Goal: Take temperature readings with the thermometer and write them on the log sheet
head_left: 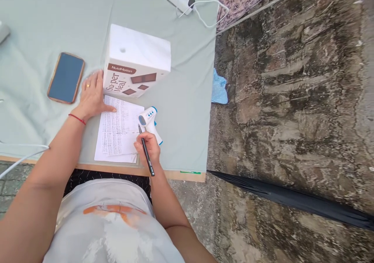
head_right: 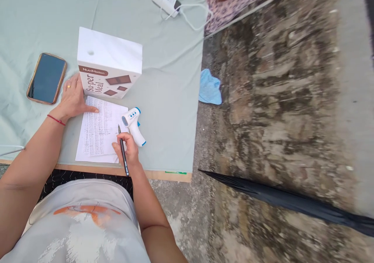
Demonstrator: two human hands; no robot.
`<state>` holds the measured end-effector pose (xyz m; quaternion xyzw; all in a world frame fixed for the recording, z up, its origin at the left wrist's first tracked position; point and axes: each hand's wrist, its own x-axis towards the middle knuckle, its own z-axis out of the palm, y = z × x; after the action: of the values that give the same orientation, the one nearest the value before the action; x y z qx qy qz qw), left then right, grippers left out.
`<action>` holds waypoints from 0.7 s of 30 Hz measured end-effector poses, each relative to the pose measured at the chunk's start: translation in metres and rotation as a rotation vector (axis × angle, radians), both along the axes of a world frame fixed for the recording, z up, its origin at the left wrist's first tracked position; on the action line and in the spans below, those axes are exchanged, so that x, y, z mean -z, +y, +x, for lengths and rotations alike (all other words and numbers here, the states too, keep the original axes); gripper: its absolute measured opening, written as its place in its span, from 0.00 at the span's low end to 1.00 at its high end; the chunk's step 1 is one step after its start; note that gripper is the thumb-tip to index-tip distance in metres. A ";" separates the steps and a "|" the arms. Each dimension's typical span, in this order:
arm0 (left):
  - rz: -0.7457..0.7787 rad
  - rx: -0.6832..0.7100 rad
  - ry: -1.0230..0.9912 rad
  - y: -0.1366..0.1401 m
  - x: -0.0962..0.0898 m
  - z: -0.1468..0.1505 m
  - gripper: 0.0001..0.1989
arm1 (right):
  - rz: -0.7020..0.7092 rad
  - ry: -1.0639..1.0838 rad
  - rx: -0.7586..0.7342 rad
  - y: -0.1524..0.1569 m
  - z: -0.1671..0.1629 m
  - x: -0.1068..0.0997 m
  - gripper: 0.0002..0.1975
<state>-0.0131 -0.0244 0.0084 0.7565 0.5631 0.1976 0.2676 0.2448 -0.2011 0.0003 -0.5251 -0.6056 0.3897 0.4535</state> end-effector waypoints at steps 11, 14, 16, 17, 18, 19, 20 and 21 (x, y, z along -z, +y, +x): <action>-0.006 0.013 -0.020 0.002 0.003 -0.001 0.78 | -0.122 0.051 0.175 0.009 -0.022 0.005 0.10; 0.002 0.017 -0.044 0.003 0.004 -0.002 0.78 | -0.142 0.049 0.223 0.011 -0.024 0.014 0.12; 0.005 0.014 -0.059 0.003 0.006 -0.002 0.78 | -0.132 0.048 0.223 0.012 -0.025 0.018 0.13; 0.007 0.011 -0.068 0.004 0.006 -0.002 0.78 | -0.125 0.038 0.214 0.012 -0.026 0.019 0.13; 0.009 0.010 -0.079 0.004 0.006 -0.002 0.79 | -0.118 0.023 0.207 0.012 -0.026 0.020 0.12; 0.009 0.010 -0.088 0.004 0.006 -0.002 0.79 | -0.110 0.004 0.205 0.011 -0.026 0.021 0.11; 0.009 0.010 -0.095 0.004 0.006 -0.002 0.78 | -0.103 -0.016 0.209 0.011 -0.027 0.021 0.09; 0.007 0.011 -0.099 0.004 0.006 -0.002 0.78 | -0.095 -0.033 0.219 0.010 -0.027 0.020 0.08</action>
<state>-0.0154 -0.0209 0.0026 0.7499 0.5443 0.2349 0.2936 0.2174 -0.1907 -0.0202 -0.6152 -0.5329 0.3574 0.4580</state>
